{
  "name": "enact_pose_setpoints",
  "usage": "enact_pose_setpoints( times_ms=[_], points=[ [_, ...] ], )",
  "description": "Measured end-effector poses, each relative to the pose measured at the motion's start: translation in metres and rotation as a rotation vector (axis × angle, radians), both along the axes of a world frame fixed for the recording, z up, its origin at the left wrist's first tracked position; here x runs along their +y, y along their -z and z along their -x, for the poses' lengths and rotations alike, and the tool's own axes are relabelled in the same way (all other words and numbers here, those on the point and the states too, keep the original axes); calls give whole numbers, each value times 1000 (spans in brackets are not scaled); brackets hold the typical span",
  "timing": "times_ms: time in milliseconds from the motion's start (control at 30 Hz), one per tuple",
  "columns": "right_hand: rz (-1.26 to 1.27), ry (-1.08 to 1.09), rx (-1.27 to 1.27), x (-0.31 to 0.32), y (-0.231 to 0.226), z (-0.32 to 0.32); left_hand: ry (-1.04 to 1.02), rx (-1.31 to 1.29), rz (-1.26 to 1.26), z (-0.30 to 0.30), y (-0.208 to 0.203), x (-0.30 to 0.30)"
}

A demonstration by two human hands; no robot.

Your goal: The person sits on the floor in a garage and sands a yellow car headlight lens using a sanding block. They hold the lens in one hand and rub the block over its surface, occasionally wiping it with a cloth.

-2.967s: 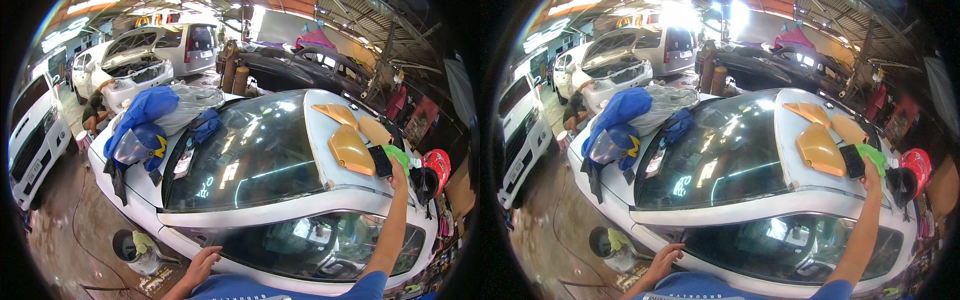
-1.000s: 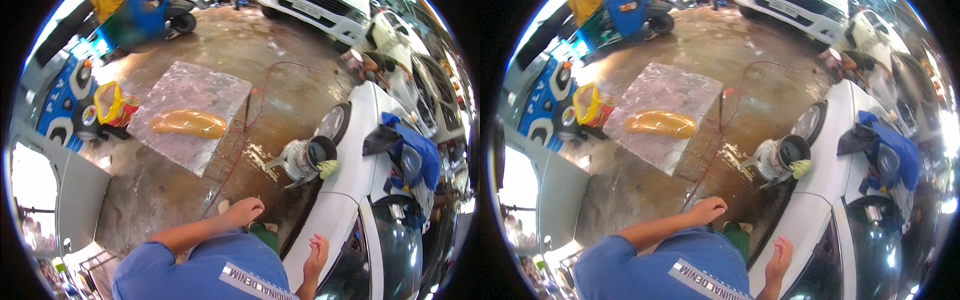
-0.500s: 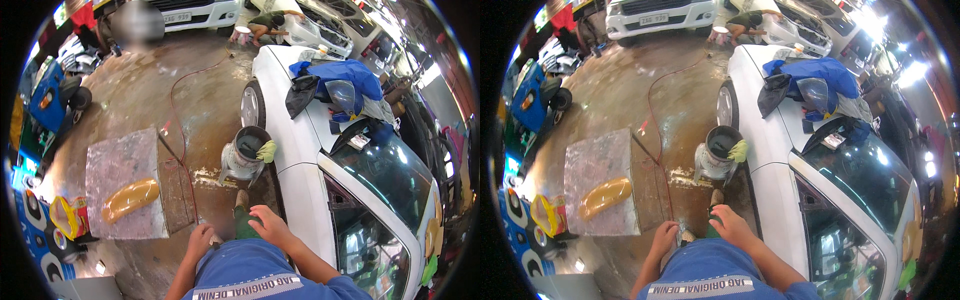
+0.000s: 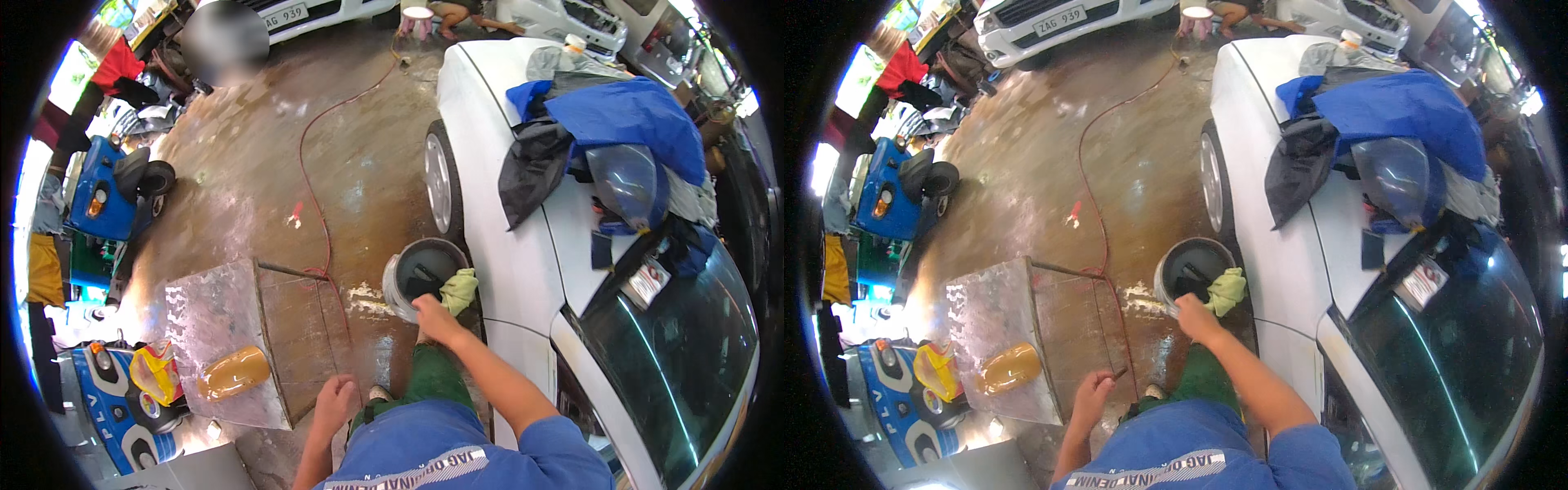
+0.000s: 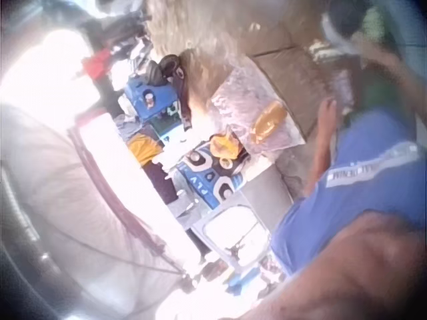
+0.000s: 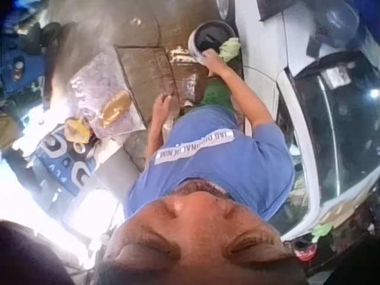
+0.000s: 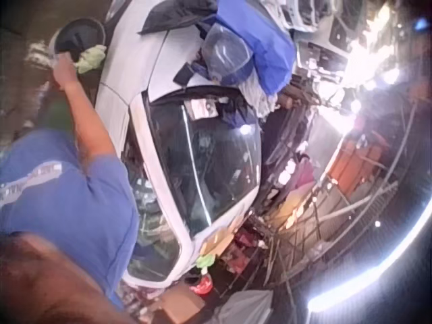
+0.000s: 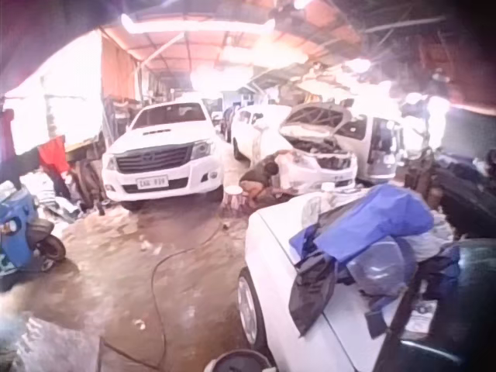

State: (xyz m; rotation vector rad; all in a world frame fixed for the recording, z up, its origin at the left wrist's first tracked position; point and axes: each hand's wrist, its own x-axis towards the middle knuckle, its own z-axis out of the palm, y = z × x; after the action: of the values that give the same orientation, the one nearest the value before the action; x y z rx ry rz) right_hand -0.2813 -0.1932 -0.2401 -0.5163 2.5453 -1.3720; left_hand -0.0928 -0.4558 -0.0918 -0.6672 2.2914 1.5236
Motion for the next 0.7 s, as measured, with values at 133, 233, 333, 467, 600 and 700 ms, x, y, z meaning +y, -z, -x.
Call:
enact_pose_setpoints(
  times_ms=[133, 233, 333, 467, 600, 700],
  points=[
    [-229, 162, -177, 18, 93, 98, -57, -249, 53, 21, -7, 19],
    [-444, 160, -438, 1, 121, 146, -170, -358, 71, -12, 20, 27],
    [-590, 173, -787, 13, 232, 162, -16, -340, 254, -12, 28, 34],
    [-724, -184, -710, 22, 328, 140, -18, -409, 243, -5, 31, 38],
    [-779, -288, -859, 10, 324, 130, -48, -570, 195, 39, -1, 53],
    [-819, -375, -892, 2, 327, 123, -49, -478, 218, 12, 14, 64]
  ],
)
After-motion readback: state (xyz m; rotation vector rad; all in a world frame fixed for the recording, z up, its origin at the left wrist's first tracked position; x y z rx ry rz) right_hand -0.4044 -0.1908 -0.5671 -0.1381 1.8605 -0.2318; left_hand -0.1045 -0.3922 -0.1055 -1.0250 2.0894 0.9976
